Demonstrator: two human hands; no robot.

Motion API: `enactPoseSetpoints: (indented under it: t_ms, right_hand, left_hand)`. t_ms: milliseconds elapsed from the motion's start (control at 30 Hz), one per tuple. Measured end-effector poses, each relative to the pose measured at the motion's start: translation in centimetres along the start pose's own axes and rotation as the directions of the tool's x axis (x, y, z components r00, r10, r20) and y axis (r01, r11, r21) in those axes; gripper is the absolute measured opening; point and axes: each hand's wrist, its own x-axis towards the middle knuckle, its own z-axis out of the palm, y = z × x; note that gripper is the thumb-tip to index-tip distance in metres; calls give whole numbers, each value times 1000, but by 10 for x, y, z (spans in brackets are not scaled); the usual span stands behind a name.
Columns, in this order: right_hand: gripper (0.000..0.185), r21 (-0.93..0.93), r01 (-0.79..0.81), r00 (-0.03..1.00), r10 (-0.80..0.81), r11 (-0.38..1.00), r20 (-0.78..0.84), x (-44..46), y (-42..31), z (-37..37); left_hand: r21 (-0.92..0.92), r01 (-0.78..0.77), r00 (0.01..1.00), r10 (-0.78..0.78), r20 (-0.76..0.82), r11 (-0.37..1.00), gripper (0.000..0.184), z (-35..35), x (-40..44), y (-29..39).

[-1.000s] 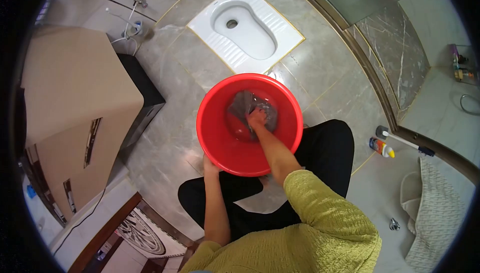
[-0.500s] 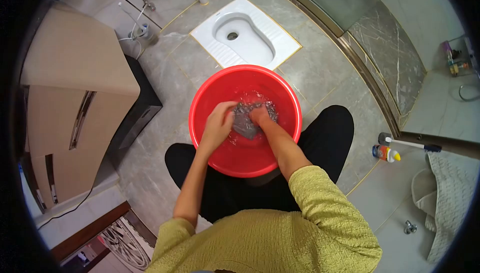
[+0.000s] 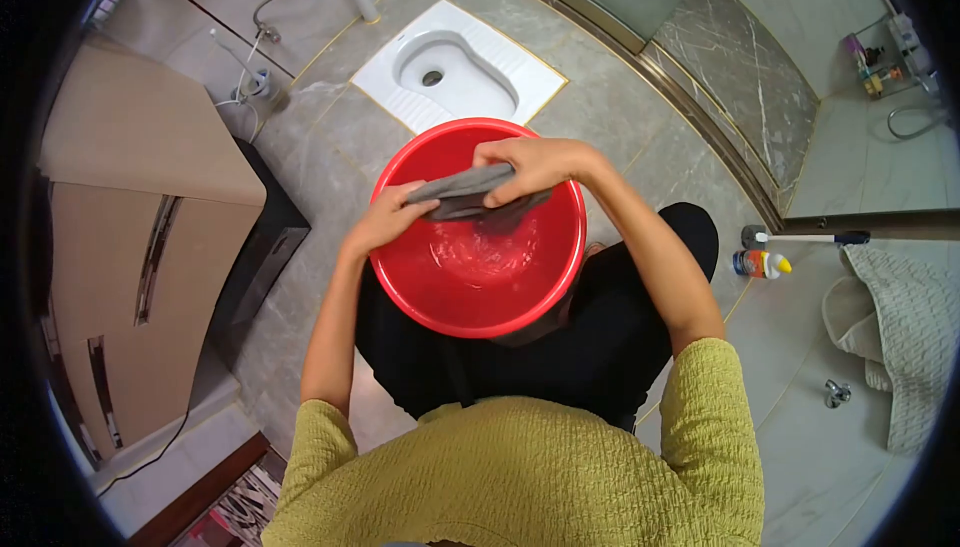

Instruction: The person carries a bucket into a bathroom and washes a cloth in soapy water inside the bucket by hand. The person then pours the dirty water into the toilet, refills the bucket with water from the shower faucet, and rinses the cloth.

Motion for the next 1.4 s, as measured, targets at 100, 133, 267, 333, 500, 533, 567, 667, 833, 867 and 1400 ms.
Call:
enactPoseSetpoints:
  t_ms: [100,133,267,333,500,533,567,667,833,867,1400]
  right_hand:
    - [46,-435,-290,950,311,853,-25,10,26,10]
    - [46,-550,-303,928,371,778,13,19,32,18]
    - [37,-747,-329,837,545,578,54,79,89,75]
    - [33,-767,-318,826,560,557,63,107,144,114]
    - [31,-456,-747,645,695,484,-318,123,252,218]
    - [32,-533,-701,644,742,474,-187,113,241,208]
    - [32,-553,-689,640,752,468,-161,112,237,199]
    - [33,-500,-735,637,718,457,-281,122,266,198]
    - [44,-594,-458,753,644,661,136,104,181,133]
    - [48,-550,-413,774,598,726,208,99,157,110]
    - [36,707,-41,899,335,706,-283,45,86,115]
  left_hand:
    - [215,-30,998,18,59,976,19,-4,1,1]
    - [256,-81,996,72,45,963,19,-1,7,-7]
    - [487,-94,985,10,174,868,26,39,58,-101]
    - [714,29,895,-336,293,699,27,76,79,-139]
    - [841,153,685,-669,288,519,40,164,71,-234]
    - [805,196,677,-671,303,561,40,168,65,-236]
    - [767,237,674,-669,312,596,39,165,62,-239]
    - [721,297,688,-664,293,626,37,158,72,-269]
    - [338,194,750,-362,554,921,35,79,102,-194]
    - [109,292,824,-308,475,950,31,56,85,-137]
    - [-848,-64,905,-328,-272,526,31,36,10,-2]
